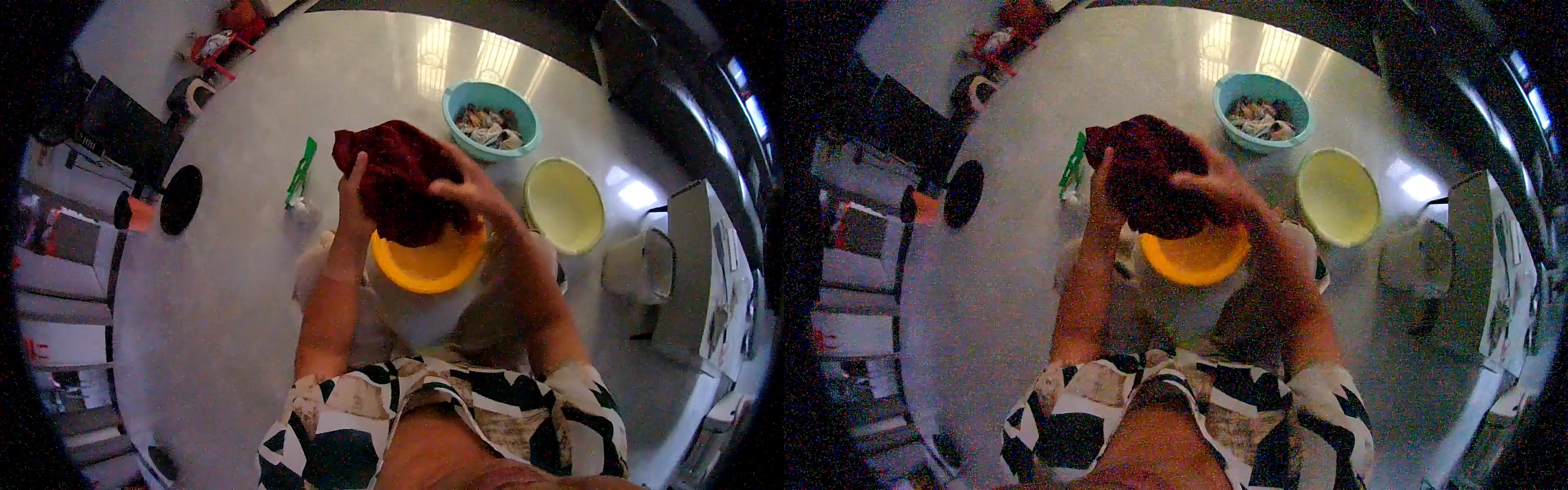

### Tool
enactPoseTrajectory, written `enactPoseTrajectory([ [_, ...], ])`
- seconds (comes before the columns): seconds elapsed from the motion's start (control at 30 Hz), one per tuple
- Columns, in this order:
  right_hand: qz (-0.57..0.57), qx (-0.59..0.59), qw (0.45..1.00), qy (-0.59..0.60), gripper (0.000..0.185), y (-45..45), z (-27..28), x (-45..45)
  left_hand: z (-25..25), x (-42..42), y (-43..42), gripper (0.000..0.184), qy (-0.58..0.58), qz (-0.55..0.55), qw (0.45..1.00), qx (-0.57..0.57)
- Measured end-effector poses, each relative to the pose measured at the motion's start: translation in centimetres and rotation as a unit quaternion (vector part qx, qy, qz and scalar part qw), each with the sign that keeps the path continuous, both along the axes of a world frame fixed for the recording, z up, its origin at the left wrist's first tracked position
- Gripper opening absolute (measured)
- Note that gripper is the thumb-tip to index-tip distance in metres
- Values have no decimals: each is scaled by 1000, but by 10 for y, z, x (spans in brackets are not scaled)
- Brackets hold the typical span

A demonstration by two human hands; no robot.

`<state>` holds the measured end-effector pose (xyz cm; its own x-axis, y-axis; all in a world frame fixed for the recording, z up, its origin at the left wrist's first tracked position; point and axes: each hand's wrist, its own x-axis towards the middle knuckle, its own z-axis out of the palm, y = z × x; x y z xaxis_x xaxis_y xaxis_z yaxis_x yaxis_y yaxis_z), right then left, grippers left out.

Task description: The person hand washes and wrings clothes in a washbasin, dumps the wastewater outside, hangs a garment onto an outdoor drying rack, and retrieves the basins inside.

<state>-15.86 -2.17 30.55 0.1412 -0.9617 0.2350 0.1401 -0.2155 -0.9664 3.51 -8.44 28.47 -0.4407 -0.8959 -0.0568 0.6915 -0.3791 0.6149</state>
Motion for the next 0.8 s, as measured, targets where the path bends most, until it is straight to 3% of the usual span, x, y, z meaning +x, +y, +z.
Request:
enactPoseTrajectory([
  [0.03,27,-24,999,16,72,4,0,8,0,-1,1,48,-16,4,1000,5],
  [0.07,-22,-90,985,148,71,2,-3,9,2,-1,1,49,-32,8,999,10],
  [0.17,-90,6,975,201,68,2,0,14,12,-3,9,53,-43,9,999,-21],
  [0.2,-98,-62,982,148,67,-11,-25,4,15,-4,13,54,-40,6,998,-38],
  [0.3,-102,-18,992,-78,65,-7,-7,-12,37,1,20,55,0,-38,998,-44],
  [0.43,-81,-14,962,-262,63,-5,-3,-20,22,1,13,56,-110,-52,985,-123],
  [0.5,-155,-10,982,-106,62,-3,-2,-21,22,1,15,55,-113,-79,982,-126],
  [0.57,-162,-18,978,-126,59,-4,2,-23,28,3,18,55,-144,-76,976,-142],
  [0.63,-92,-34,945,-312,55,4,21,-19,31,6,15,52,-165,-70,972,-151],
  [0.7,-94,-71,952,-284,58,11,52,-22,31,13,10,45,-179,-61,971,-146],
  [0.8,-127,-113,974,-150,64,21,127,-13,6,13,-9,40,-226,24,963,-144],
])
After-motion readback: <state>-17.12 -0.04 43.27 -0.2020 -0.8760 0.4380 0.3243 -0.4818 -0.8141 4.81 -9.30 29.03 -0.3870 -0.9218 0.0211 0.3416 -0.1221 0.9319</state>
